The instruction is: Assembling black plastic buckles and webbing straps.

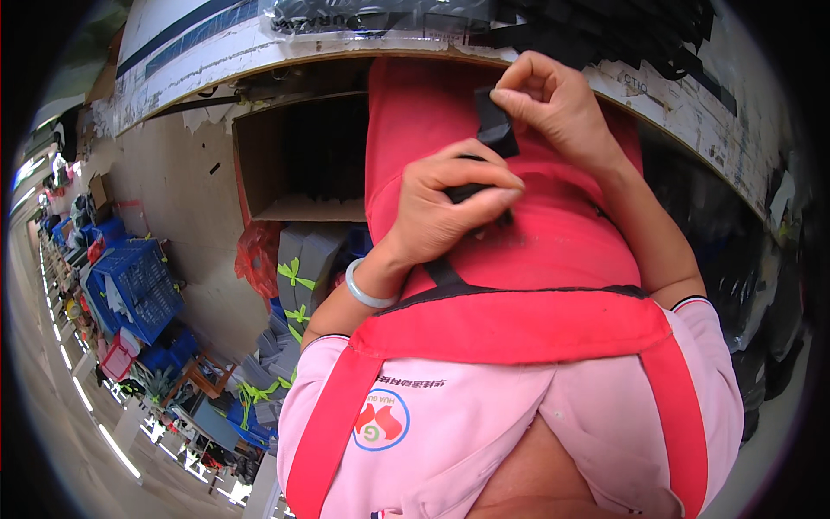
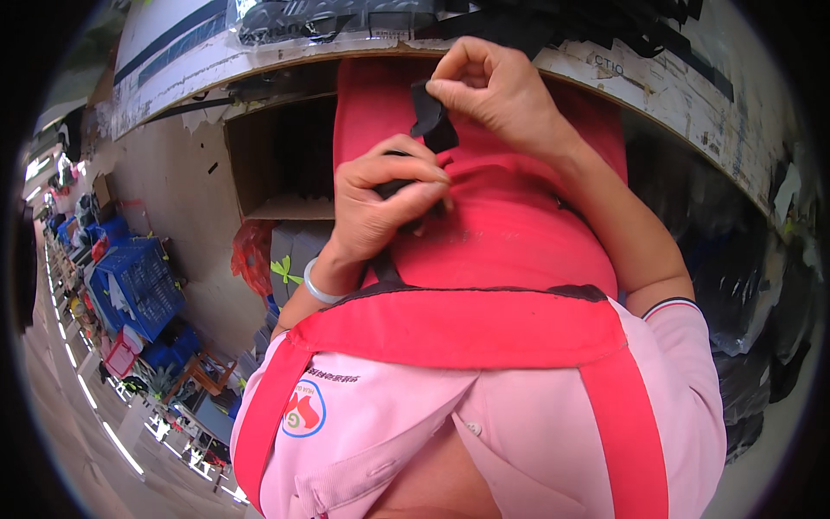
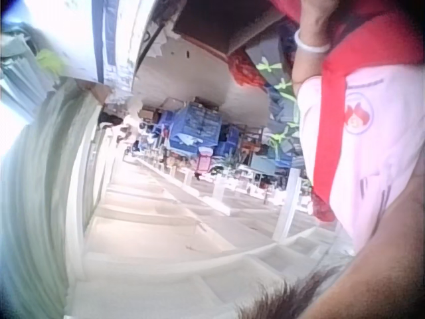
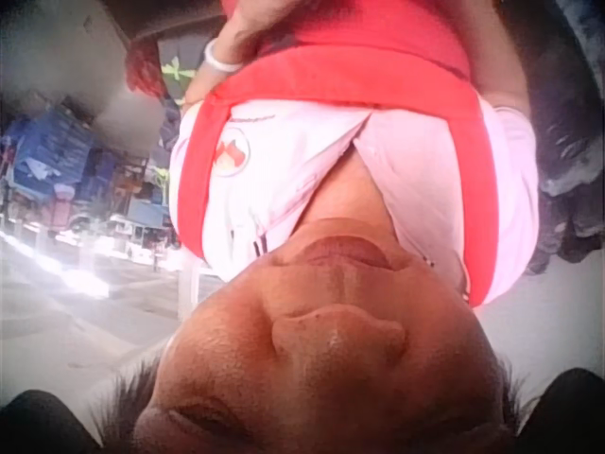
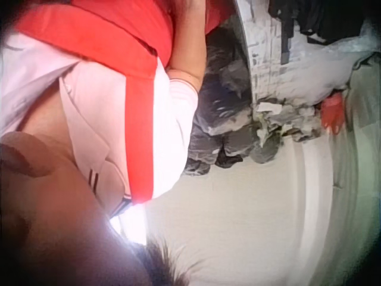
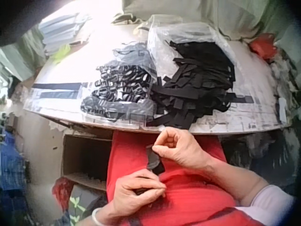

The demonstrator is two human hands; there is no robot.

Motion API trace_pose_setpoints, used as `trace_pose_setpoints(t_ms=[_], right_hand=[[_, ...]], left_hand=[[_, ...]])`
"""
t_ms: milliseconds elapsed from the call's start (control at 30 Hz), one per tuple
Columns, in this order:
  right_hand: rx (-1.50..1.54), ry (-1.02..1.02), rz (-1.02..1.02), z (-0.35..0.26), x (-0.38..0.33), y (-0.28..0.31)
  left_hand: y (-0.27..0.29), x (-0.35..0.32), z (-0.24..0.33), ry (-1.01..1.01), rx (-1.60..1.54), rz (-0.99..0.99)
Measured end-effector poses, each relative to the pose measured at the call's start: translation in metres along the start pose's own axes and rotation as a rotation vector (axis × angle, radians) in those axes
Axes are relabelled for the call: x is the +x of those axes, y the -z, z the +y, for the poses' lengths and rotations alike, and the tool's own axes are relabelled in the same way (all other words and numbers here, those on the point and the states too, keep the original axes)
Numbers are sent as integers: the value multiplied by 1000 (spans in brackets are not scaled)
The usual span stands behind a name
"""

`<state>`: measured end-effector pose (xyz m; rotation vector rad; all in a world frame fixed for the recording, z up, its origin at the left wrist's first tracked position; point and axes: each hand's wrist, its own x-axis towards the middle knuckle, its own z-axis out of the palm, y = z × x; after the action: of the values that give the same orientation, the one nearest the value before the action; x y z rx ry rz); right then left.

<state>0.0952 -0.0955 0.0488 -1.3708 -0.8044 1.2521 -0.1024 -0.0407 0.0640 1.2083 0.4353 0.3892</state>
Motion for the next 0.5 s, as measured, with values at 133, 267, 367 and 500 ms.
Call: trace_pose_setpoints(t_ms=[133, 267, 367, 500], right_hand=[[-58, 78, 17, -15, 11, -9], [-101, 136, -5, -13, 12, -13], [-134, 211, -80, -1, 9, -25], [-369, 323, -117, -6, 14, -36]], left_hand=[[2, -4, -7, 23, -47, 48], [19, -10, -3, 192, -236, 404], [36, -3, -3, 256, -213, 420], [26, -1, -14, 468, -149, 107]])
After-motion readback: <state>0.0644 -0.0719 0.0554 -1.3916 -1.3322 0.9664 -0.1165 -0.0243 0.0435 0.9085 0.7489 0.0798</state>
